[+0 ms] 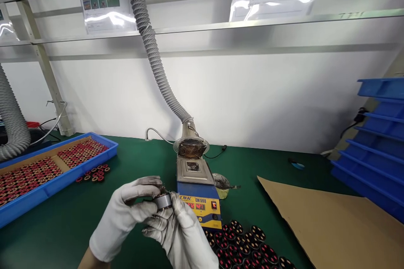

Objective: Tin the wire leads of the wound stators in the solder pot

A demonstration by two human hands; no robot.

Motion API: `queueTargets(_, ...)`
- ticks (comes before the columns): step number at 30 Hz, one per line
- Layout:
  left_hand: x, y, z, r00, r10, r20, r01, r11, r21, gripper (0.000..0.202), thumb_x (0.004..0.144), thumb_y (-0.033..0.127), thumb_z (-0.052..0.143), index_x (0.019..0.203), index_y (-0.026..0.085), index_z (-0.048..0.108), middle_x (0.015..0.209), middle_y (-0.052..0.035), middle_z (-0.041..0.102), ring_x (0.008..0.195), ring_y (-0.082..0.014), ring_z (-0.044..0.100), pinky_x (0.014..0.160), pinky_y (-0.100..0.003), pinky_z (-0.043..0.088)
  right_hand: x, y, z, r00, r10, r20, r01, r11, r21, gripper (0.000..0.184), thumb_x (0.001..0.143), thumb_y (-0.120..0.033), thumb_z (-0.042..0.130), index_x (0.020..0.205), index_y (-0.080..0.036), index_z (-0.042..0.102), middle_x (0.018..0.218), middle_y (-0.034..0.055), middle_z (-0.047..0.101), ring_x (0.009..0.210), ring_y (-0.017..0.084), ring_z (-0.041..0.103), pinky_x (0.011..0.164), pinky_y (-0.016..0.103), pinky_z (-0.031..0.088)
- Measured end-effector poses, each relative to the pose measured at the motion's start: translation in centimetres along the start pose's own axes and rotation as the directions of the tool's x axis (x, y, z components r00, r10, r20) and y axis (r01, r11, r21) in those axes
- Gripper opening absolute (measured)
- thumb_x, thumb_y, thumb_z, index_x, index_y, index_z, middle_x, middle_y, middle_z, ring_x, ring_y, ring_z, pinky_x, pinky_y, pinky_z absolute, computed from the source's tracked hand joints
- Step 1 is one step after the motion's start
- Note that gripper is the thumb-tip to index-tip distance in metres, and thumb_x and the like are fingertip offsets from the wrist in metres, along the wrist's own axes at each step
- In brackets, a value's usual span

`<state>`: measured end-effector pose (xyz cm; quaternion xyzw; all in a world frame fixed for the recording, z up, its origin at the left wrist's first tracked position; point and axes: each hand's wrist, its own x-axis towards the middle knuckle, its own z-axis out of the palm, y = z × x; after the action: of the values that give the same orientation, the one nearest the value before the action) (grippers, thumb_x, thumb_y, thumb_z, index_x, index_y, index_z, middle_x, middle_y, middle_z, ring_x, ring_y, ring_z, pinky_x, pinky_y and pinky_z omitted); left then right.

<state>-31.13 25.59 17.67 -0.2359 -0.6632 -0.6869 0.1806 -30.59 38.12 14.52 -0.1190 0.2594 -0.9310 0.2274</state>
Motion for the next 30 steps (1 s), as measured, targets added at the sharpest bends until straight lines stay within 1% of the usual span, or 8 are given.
queueTargets(8, -0.2, -0.2, -0.3, 0.951, 0.003, -0.31, -0.063, 0.98, -0.187, 0.005, 0.07, 0.019, 0.07, 0.065, 0.02, 0.071, 0.076, -0.0033, 0.072, 0.083, -0.0193, 0.066, 0.074, -0.023, 0.055, -0.5, -0.7, 0.0, 0.995, 0.078, 0.055, -0.077, 0.997, -0.018, 0.032, 0.069, -0.034, 0.076, 0.094, -0.018, 0.063, 0.087, 0.0086, 0.069, 0.072, 0.017, 0.067, 0.066, 0.027, 0.053)
queueTargets(14, -0.4, 0.3, -0.9, 0.972, -0.23, -0.053, 0.219, 0.961, -0.167, 0.024, 0.055, 0.013, 0.078, 0.078, 0.019, 0.074, 0.09, -0.0067, 0.072, 0.084, -0.0229, 0.066, 0.067, -0.022, 0.055, -0.6, -0.6, 0.0, 0.996, 0.038, 0.076, -0.039, 0.999, 0.018, 0.024, 0.073, -0.029, 0.074, 0.093, -0.02, 0.063, 0.08, 0.0028, 0.069, 0.068, 0.013, 0.066, 0.064, 0.023, 0.054)
queueTargets(17, -0.9, 0.4, -0.4, 0.979, -0.074, -0.19, 0.059, 0.995, -0.086, 0.01, 0.06, 0.01, 0.075, 0.063, 0.02, 0.072, 0.073, -0.0019, 0.072, 0.079, -0.0168, 0.065, 0.094, -0.025, 0.045, 0.6, -0.6, -1.1, 0.999, -0.008, 0.045, 0.013, 0.995, -0.1, 0.034, 0.061, -0.033, 0.082, 0.087, -0.019, 0.063, 0.075, 0.0024, 0.068, 0.067, 0.016, 0.065, 0.064, 0.029, 0.055)
queueTargets(20, -1.2, 0.2, -0.6, 0.957, 0.115, -0.267, -0.146, 0.984, -0.102, 0.01, 0.066, 0.015, 0.074, 0.07, 0.023, 0.072, 0.072, 0.0009, 0.071, 0.078, -0.0145, 0.064, 0.095, -0.025, 0.045, 1.6, -0.4, -2.6, 0.972, -0.235, -0.023, 0.217, 0.929, -0.299, 0.041, 0.051, -0.031, 0.086, 0.082, -0.021, 0.062, 0.072, 0.0017, 0.068, 0.066, 0.02, 0.065, 0.063, 0.035, 0.056)
queueTargets(23, -0.7, -0.1, -1.1, 0.953, 0.042, -0.301, -0.137, 0.943, -0.304, 0.016, 0.066, 0.022, 0.076, 0.081, 0.027, 0.072, 0.077, 0.0003, 0.072, 0.078, -0.0157, 0.066, 0.084, -0.024, 0.051, 1.4, 0.4, -3.3, 0.801, -0.598, -0.007, 0.487, 0.659, -0.573, 0.039, 0.058, -0.026, 0.082, 0.09, -0.024, 0.06, 0.087, 0.0045, 0.069, 0.077, 0.022, 0.066, 0.066, 0.036, 0.056)
queueTargets(26, -0.1, -0.2, -0.4, 0.981, -0.188, -0.052, 0.15, 0.897, -0.416, 0.037, 0.064, 0.032, 0.077, 0.099, 0.022, 0.069, 0.097, -0.0085, 0.07, 0.094, -0.0241, 0.063, 0.084, -0.03, 0.05, 0.5, 1.3, -3.0, 0.475, -0.847, 0.239, 0.587, 0.102, -0.803, 0.031, 0.068, -0.018, 0.073, 0.093, -0.025, 0.057, 0.105, 0.0054, 0.065, 0.094, 0.021, 0.063, 0.075, 0.032, 0.055)
queueTargets(28, -0.2, -0.2, 0.7, 0.946, -0.309, 0.1, 0.323, 0.861, -0.394, 0.038, 0.07, 0.035, 0.072, 0.102, 0.017, 0.068, 0.1, -0.0122, 0.069, 0.096, -0.0252, 0.062, 0.085, -0.031, 0.049, -0.1, 1.6, -2.8, 0.335, -0.786, 0.52, 0.508, -0.314, -0.802, 0.026, 0.072, -0.014, 0.067, 0.095, -0.024, 0.057, 0.108, 0.006, 0.062, 0.097, 0.02, 0.061, 0.078, 0.03, 0.055)
queueTargets(30, -0.5, -0.3, 1.9, 0.925, -0.372, 0.077, 0.367, 0.825, -0.429, 0.027, 0.075, 0.033, 0.068, 0.094, 0.014, 0.07, 0.09, -0.011, 0.07, 0.086, -0.021, 0.064, 0.08, -0.027, 0.05, -0.4, 1.6, -2.6, 0.301, -0.645, 0.702, 0.406, -0.579, -0.707, 0.024, 0.075, -0.012, 0.063, 0.096, -0.022, 0.057, 0.107, 0.0071, 0.061, 0.096, 0.02, 0.062, 0.077, 0.03, 0.055)
